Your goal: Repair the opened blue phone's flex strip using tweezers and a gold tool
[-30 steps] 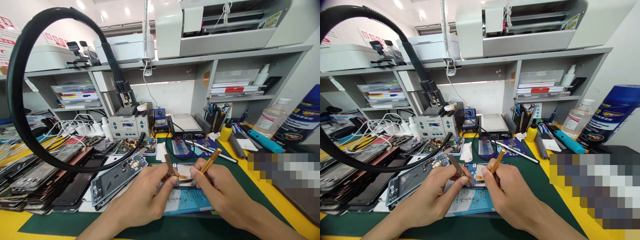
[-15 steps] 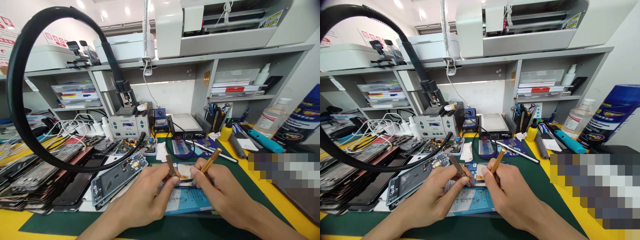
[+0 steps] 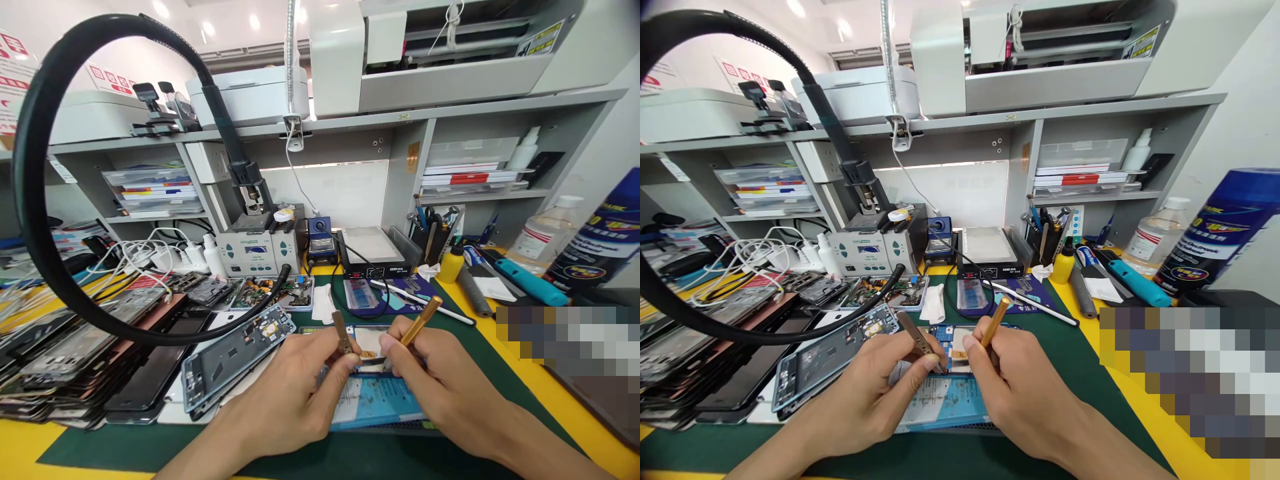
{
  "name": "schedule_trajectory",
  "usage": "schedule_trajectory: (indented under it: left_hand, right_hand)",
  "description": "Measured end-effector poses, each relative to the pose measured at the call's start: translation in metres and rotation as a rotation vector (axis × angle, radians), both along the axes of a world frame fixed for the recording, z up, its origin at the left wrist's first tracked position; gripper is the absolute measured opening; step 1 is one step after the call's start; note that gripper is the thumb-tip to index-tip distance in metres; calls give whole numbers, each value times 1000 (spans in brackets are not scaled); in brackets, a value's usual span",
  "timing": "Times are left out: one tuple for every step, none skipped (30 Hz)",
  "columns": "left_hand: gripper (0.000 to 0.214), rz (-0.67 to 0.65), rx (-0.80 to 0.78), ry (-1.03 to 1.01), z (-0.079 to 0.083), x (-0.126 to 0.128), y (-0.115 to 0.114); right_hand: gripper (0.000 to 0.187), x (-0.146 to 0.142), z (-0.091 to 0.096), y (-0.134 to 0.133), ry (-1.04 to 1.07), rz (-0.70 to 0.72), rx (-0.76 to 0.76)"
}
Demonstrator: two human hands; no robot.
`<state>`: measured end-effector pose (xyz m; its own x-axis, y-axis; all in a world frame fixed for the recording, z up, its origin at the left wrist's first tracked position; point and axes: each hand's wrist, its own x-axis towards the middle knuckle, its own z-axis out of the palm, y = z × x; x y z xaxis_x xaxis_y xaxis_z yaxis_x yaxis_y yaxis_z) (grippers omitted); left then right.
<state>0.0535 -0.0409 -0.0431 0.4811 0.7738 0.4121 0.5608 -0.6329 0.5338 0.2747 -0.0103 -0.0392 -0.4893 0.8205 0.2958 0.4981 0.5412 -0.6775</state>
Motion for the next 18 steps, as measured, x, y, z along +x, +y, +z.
schedule_trajectory:
  left_hand:
    - [14,-3,3,-4,0,0,0]
    - [14,-8,10,-12,0,0,0]
    - [14,-13,15,-22,0,0,0]
    - [13,-16,18,-30,0,0,1]
    - [14,-17,17,-33,0,0,1]
    - [14,-16,15,-35,0,0,1]
    - [14,-17,13,-36,0,0,1]
    - [13,-19,12,-39,0,1,1]
    - [13,-21,13,-42,0,1,1]
    - [13,-22,14,-44,0,1,1]
    - [13,-22,15,-45,0,1,1]
    - [13,-21,13,-42,-1,1,1]
    - [13,-20,10,-39,-1,0,1]
    - [13,-20,7,-38,-2,0,1]
    - [14,-24,6,-40,-3,0,1]
    - [14,-26,8,-45,-3,0,1]
    - [14,-29,11,-50,-4,-1,1]
    - [14,-29,14,-54,-4,-1,1]
  right_hand:
    - [41,0,0,0,-1,0,6]
    - [41,0,0,0,-2,-2,11]
    - [40,0,0,0,-5,-3,12]
    - [40,0,0,0,-6,-4,13]
    - [40,-1,0,0,-7,-4,13]
    - [40,-1,-1,0,-8,-5,10]
    - [40,0,-1,0,-7,-4,7]
    - [40,0,-1,0,-9,-4,2]
    - [40,0,0,0,-11,-2,-1]
    - [40,0,0,0,-14,-1,-4]
    - [41,0,0,0,-16,1,-4]
    - [41,0,0,0,-15,4,-3]
    - [41,0,0,0,-11,6,-2]
    - [41,0,0,0,-6,7,-2]
    - [41,0,0,0,-1,7,-1]
    - [41,0,0,0,1,7,0]
    - [40,0,0,0,0,6,1]
    - [40,0,0,0,-2,5,2]
